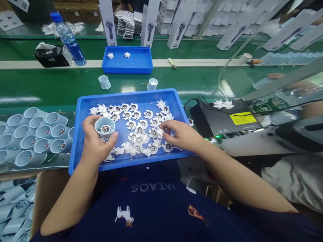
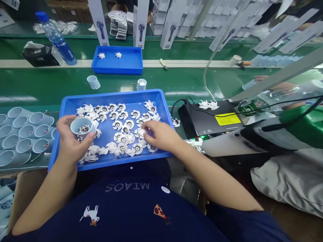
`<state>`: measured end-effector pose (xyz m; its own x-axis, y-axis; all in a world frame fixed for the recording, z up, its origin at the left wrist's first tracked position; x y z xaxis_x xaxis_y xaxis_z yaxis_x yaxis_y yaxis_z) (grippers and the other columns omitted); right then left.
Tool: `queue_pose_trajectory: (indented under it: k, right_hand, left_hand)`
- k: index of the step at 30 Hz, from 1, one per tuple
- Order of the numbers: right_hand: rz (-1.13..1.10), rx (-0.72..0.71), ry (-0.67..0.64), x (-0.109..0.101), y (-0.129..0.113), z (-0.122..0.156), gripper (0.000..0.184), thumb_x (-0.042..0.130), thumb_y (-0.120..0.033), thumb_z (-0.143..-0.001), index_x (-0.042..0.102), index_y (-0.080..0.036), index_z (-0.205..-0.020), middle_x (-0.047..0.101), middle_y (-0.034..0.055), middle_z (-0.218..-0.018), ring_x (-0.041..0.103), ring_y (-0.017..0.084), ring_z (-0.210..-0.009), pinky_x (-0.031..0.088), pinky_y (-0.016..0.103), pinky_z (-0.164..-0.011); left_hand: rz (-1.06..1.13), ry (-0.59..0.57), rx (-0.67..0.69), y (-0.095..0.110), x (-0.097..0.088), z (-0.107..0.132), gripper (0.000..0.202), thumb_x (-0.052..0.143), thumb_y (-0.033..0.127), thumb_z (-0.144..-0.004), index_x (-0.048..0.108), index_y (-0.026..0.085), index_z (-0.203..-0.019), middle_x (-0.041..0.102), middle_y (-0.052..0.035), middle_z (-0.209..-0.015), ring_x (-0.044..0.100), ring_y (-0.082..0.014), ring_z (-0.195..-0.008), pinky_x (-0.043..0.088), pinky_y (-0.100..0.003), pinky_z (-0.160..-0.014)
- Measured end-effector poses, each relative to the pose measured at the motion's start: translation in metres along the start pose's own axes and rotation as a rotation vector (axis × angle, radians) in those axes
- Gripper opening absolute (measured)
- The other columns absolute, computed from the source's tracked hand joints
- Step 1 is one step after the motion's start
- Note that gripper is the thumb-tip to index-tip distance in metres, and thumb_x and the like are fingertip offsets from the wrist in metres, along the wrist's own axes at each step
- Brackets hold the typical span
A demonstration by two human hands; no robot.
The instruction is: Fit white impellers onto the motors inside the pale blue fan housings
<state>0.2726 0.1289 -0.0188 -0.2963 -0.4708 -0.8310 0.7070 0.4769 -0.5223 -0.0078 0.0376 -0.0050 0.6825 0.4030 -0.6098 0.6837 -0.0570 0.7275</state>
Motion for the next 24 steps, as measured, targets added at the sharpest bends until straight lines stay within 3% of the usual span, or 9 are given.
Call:
queue_pose_trajectory:
  k: [3,5,7,10,13,17,19,24]
  right_hand:
    - [-0.616,-0.066,0.049,0.005,-0.015,0.012,0.033,0.041,-0.038,-0.094,0.054,-0.016,-0.116,0.066,0.0083,-0.096,0.066,0.016,-0.073,0.056,0.032,-0.071]
    - [-1.200,-0.067,0.008,0.014,-0.023,0.019,0.037,0.055,-0.047,-0.089,0.056,-0.017,-0.112,0.064,0.0037,-0.086,0.064,0.014,-0.066,0.056,0.029,-0.067]
    - [-1.644,-0.034,-0.069,0.023,-0.029,0.023,0.043,0.076,-0.047,-0.077,0.062,-0.017,-0.104,0.063,0.0011,-0.081,0.063,0.012,-0.065,0.056,0.027,-0.067]
    - [-1.818,-0.002,-0.114,0.029,-0.032,0.027,0.040,0.084,-0.043,-0.073,0.066,-0.017,-0.097,0.064,0.0006,-0.078,0.062,0.011,-0.065,0.054,0.023,-0.066]
    - [-1.819,-0.019,-0.096,0.028,-0.031,0.030,0.038,0.084,-0.041,-0.076,0.064,-0.018,-0.099,0.064,-0.0005,-0.077,0.060,0.010,-0.064,0.053,0.022,-0.065]
    - [-1.671,-0.075,0.005,0.023,-0.028,0.033,0.038,0.082,-0.044,-0.079,0.062,-0.020,-0.100,0.062,-0.0017,-0.079,0.058,0.010,-0.066,0.052,0.023,-0.066]
    - [-1.455,-0.149,0.097,0.016,-0.029,0.035,0.031,0.076,-0.042,-0.085,0.062,-0.020,-0.101,0.061,-0.0007,-0.083,0.057,0.010,-0.067,0.051,0.024,-0.066]
    - [-0.608,-0.345,0.400,-0.004,-0.041,0.044,0.018,0.073,-0.022,-0.088,0.072,-0.020,-0.106,0.054,0.0045,-0.097,0.057,0.016,-0.089,0.052,0.032,-0.082]
  left_hand:
    - [0.181,-0.108,0.119,0.012,0.003,0.008,0.057,0.051,0.040,-0.092,0.027,0.026,-0.142,0.057,-0.0128,-0.128,0.061,-0.0295,-0.118,0.051,-0.050,-0.102]
    - [0.218,-0.252,0.146,0.030,0.009,0.014,0.059,0.051,0.038,-0.094,0.027,0.026,-0.147,0.058,-0.0135,-0.131,0.061,-0.0301,-0.119,0.052,-0.049,-0.101]
    - [0.156,-0.357,0.177,0.050,0.015,0.019,0.064,0.059,0.039,-0.093,0.031,0.027,-0.149,0.059,-0.0136,-0.134,0.062,-0.0302,-0.119,0.053,-0.047,-0.100]
    - [0.002,-0.413,0.286,0.077,0.023,0.020,0.061,0.072,0.043,-0.087,0.047,0.029,-0.140,0.062,-0.0100,-0.132,0.061,-0.0306,-0.120,0.051,-0.045,-0.101]
    - [-0.057,-0.442,0.379,0.090,0.031,0.018,0.056,0.076,0.043,-0.085,0.053,0.029,-0.134,0.066,-0.0067,-0.128,0.062,-0.0283,-0.117,0.049,-0.042,-0.101]
    - [-0.070,-0.461,0.395,0.093,0.036,0.016,0.058,0.076,0.042,-0.085,0.051,0.029,-0.136,0.068,-0.0063,-0.125,0.061,-0.0269,-0.115,0.045,-0.042,-0.102]
    - [-0.104,-0.471,0.390,0.094,0.038,0.018,0.057,0.076,0.042,-0.085,0.052,0.028,-0.135,0.069,-0.0066,-0.123,0.061,-0.0273,-0.114,0.045,-0.043,-0.101]
    - [-0.153,-0.493,0.409,0.099,0.043,0.021,0.053,0.074,0.040,-0.087,0.052,0.026,-0.133,0.069,-0.0081,-0.125,0.061,-0.0281,-0.114,0.044,-0.044,-0.100]
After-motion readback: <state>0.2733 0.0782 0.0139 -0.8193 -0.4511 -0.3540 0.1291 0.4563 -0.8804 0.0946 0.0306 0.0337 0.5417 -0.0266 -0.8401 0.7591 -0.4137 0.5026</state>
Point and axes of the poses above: each hand's wrist, its own z-axis away from the middle knuckle, its own x-axis out of the palm, y = z × x, the point moved 4 cm from there along -z, towards the middle knuckle
